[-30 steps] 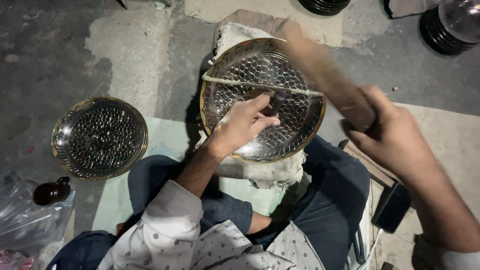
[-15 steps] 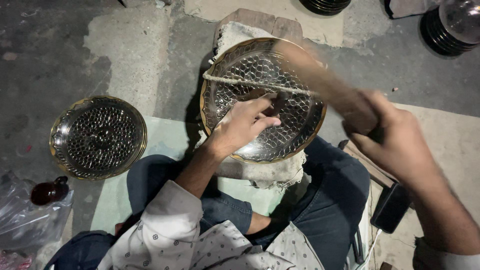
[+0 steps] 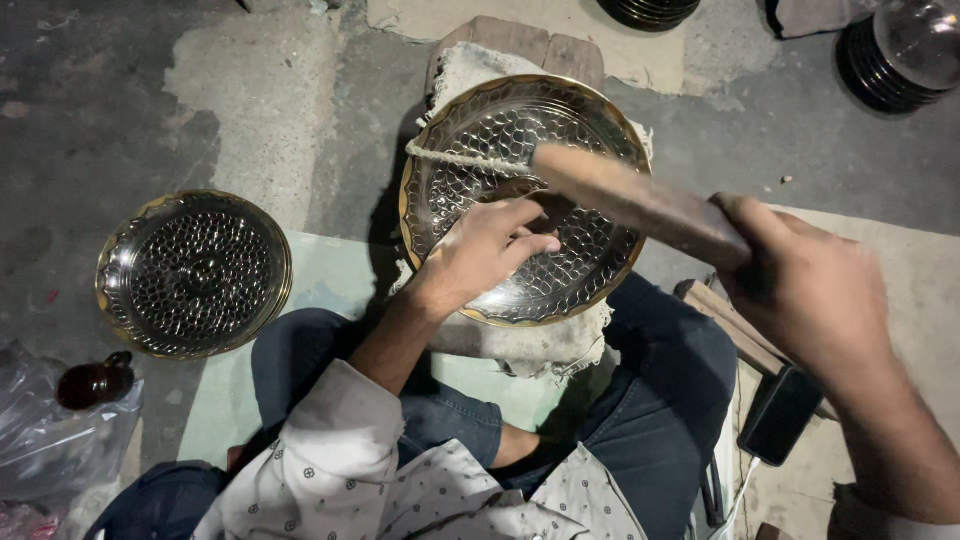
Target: The person uses a hammer and a metal punch to create a textured pattern on a round metal plate. They repeatedly strike the punch to form indentations across the surface, occasionally repositioning the punch to continue the pattern.
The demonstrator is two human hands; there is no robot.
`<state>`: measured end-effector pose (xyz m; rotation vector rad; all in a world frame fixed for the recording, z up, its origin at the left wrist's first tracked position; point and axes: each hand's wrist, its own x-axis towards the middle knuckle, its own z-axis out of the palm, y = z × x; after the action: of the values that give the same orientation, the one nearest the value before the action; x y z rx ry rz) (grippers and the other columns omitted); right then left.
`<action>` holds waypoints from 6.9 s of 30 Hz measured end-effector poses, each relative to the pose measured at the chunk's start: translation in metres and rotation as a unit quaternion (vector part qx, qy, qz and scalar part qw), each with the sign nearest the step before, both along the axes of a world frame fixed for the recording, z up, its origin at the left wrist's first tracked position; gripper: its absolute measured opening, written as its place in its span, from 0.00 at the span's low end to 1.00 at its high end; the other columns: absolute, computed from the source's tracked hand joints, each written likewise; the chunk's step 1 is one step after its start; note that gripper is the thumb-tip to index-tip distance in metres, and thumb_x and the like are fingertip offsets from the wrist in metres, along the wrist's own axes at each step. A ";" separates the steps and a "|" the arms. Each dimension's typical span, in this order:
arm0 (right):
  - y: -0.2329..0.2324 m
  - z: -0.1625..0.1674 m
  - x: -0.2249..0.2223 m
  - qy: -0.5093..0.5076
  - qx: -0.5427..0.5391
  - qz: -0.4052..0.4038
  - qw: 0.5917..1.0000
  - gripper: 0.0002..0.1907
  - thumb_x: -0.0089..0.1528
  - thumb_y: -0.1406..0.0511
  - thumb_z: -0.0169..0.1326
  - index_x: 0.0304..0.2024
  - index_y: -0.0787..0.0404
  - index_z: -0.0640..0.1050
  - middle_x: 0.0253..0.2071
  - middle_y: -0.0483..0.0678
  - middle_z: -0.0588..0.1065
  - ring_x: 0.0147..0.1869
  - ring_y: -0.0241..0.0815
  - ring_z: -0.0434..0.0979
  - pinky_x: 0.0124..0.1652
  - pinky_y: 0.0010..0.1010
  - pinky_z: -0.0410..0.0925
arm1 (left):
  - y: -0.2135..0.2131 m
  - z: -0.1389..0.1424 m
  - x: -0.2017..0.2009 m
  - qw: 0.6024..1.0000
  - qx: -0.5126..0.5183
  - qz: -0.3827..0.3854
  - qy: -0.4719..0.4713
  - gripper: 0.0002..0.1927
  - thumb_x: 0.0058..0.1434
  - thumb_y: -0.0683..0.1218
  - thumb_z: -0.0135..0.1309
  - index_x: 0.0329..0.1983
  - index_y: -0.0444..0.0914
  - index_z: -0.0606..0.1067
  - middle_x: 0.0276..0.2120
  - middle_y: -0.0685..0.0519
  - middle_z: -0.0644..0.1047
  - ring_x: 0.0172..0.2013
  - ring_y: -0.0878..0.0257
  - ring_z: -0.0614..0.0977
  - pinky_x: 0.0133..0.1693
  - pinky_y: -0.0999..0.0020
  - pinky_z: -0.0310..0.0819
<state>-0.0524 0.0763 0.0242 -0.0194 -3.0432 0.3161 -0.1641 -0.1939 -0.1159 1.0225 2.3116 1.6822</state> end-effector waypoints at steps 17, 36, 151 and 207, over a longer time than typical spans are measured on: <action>0.018 -0.002 0.015 0.011 -0.170 -0.020 0.985 0.38 0.53 0.70 0.60 0.67 0.56 0.69 0.48 0.57 0.80 0.48 0.47 0.84 0.46 0.34 0.75 | -0.005 0.010 0.003 0.998 0.047 -0.036 -0.014 0.20 0.65 0.44 0.61 0.58 0.34 0.72 0.43 0.41 0.83 0.41 0.58 0.90 0.40 0.66 0.84; 0.011 -0.051 0.085 -0.030 -0.203 -0.142 0.968 0.33 0.52 0.73 0.65 0.59 0.63 0.71 0.46 0.54 0.81 0.50 0.43 0.83 0.49 0.35 0.75 | -0.004 0.017 0.001 0.993 0.025 -0.111 -0.013 0.28 0.62 0.45 0.61 0.65 0.42 0.72 0.49 0.44 0.84 0.43 0.56 0.89 0.45 0.62 0.84; -0.026 0.020 -0.021 0.004 0.069 0.119 0.990 0.35 0.61 0.61 0.60 0.71 0.45 0.67 0.46 0.53 0.80 0.45 0.49 0.83 0.47 0.44 0.75 | 0.004 0.005 0.060 0.980 -0.001 0.191 -0.062 0.20 0.65 0.48 0.61 0.56 0.37 0.69 0.40 0.47 0.83 0.42 0.54 0.88 0.39 0.59 0.81; 0.011 -0.015 0.058 0.004 0.003 -0.050 0.999 0.39 0.52 0.67 0.66 0.67 0.53 0.71 0.51 0.58 0.79 0.51 0.58 0.82 0.49 0.46 0.73 | -0.006 0.019 0.036 0.991 0.104 0.033 -0.084 0.26 0.67 0.44 0.59 0.65 0.42 0.65 0.40 0.48 0.84 0.38 0.60 0.90 0.36 0.65 0.83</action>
<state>0.0051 0.0874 0.0095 -0.1691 -3.0217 0.3002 -0.1281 -0.2000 -0.0969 0.8060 2.1231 1.9848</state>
